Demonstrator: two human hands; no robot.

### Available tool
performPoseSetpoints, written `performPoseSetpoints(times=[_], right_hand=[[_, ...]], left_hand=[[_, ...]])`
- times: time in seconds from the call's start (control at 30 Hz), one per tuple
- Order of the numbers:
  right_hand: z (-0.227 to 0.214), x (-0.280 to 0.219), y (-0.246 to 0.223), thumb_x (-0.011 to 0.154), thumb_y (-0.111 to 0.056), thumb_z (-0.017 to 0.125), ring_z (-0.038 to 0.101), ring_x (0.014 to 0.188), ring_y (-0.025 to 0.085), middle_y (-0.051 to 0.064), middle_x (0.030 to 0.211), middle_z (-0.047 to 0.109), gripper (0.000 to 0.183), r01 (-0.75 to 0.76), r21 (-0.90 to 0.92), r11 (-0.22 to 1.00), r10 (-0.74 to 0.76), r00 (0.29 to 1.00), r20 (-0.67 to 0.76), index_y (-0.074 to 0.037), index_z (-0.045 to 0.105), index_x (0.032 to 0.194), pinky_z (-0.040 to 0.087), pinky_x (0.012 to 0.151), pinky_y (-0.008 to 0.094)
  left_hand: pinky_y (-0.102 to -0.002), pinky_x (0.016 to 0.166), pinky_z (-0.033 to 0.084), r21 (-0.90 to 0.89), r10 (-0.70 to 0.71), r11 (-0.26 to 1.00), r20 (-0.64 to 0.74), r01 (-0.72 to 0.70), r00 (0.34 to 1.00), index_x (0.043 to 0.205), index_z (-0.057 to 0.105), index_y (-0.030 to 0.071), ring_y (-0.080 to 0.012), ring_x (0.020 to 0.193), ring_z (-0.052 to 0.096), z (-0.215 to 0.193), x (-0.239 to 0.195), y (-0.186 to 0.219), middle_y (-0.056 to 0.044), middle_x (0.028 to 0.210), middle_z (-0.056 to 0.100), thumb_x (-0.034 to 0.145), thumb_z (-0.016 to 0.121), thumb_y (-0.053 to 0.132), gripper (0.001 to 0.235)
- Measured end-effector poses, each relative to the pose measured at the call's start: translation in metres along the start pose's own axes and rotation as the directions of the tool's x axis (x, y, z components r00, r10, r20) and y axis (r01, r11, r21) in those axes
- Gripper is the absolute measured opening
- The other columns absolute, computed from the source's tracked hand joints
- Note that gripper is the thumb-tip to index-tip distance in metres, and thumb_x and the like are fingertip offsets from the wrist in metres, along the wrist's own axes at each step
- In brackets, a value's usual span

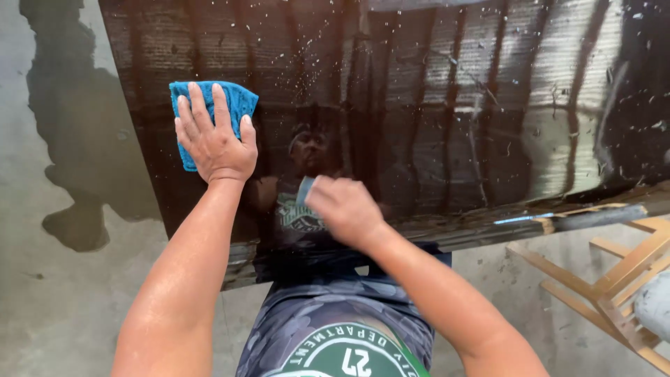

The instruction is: Wet sanding a car panel using a sanding block and a microfiber cloth.

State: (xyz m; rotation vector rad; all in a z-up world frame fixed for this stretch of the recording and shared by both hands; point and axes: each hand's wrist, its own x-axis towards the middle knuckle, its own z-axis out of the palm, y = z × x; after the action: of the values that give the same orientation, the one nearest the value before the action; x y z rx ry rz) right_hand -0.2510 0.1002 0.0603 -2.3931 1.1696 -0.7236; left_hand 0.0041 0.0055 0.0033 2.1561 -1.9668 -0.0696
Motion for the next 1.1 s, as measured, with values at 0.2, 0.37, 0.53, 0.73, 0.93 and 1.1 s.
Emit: performPoseSetpoints(times=[0.2,0.37,0.53,0.73,0.93,1.1], right_hand=[[-0.043,0.034,0.041,0.078,-0.007,0.07,0.064,0.078,0.034,0.009,0.098,0.067,0.023,-0.056,0.049,0.997,0.057,0.998,-0.004,-0.013,0.068,0.101,0.052,0.065,0.047],[-0.052,0.021,0.16,0.093,-0.006,0.069,0.062,0.112,0.04,0.018,0.119,0.067,0.024,-0.41,-0.214,0.887,0.274,0.838,-0.471,-0.005,0.068,0.117,0.046,0.095,0.049],[-0.041,0.068,0.109,0.09,-0.005,0.071,0.061,0.111,0.039,0.017,0.116,0.067,0.027,-0.29,-0.169,0.942,0.21,0.901,-0.381,-0.006,0.067,0.117,0.045,0.095,0.049],[-0.002,0.026,0.019,0.084,-0.006,0.069,0.066,0.095,0.029,0.01,0.119,0.065,0.035,0.176,0.085,0.981,-0.174,0.984,-0.028,-0.01,0.065,0.118,0.055,0.083,0.043],[-0.054,-0.021,0.109,0.084,-0.012,0.073,0.069,0.098,0.033,0.002,0.113,0.063,0.028,-0.105,-0.049,0.993,0.099,0.989,-0.105,-0.017,0.066,0.11,0.056,0.081,0.047],[-0.034,-0.056,0.157,0.096,-0.011,0.072,0.057,0.126,0.038,0.016,0.132,0.063,0.033,-0.607,-0.176,0.775,0.425,0.707,-0.565,-0.006,0.064,0.127,0.041,0.104,0.049]], left_hand=[[-0.06,0.126,0.017,0.002,0.01,1.0,0.002,-0.01,1.0,0.164,0.044,0.01,-0.0448,0.156,0.022,-0.001,0.001,0.001,-0.021,0.172,0.025,0.105,0.056,0.046,0.07],[-0.061,0.125,0.016,0.013,-0.024,1.0,0.024,0.023,0.999,0.164,0.044,0.009,-0.0456,0.155,0.022,-0.005,-0.002,0.003,-0.021,0.171,0.025,0.104,0.056,0.046,0.071],[-0.06,0.125,0.016,0.033,-0.042,0.999,0.014,0.042,0.999,0.164,0.045,0.011,-0.0448,0.155,0.022,-0.003,0.002,0.003,-0.02,0.171,0.025,0.103,0.057,0.045,0.07],[-0.062,0.126,0.018,0.064,0.0,0.998,0.005,0.0,1.0,0.167,0.042,0.01,-0.0456,0.157,0.021,-0.005,-0.004,-0.002,-0.021,0.173,0.022,0.108,0.057,0.045,0.07],[-0.065,0.126,0.016,0.056,0.012,0.998,0.049,-0.014,0.999,0.171,0.034,0.008,-0.0499,0.158,0.018,0.0,-0.013,0.025,-0.025,0.175,0.017,0.113,0.055,0.046,0.073],[-0.067,0.122,0.013,-0.091,0.304,0.952,0.174,-0.292,0.937,0.162,0.038,0.011,-0.0496,0.154,0.018,0.0,-0.059,0.11,-0.022,0.17,0.018,0.096,0.059,0.047,0.077]])
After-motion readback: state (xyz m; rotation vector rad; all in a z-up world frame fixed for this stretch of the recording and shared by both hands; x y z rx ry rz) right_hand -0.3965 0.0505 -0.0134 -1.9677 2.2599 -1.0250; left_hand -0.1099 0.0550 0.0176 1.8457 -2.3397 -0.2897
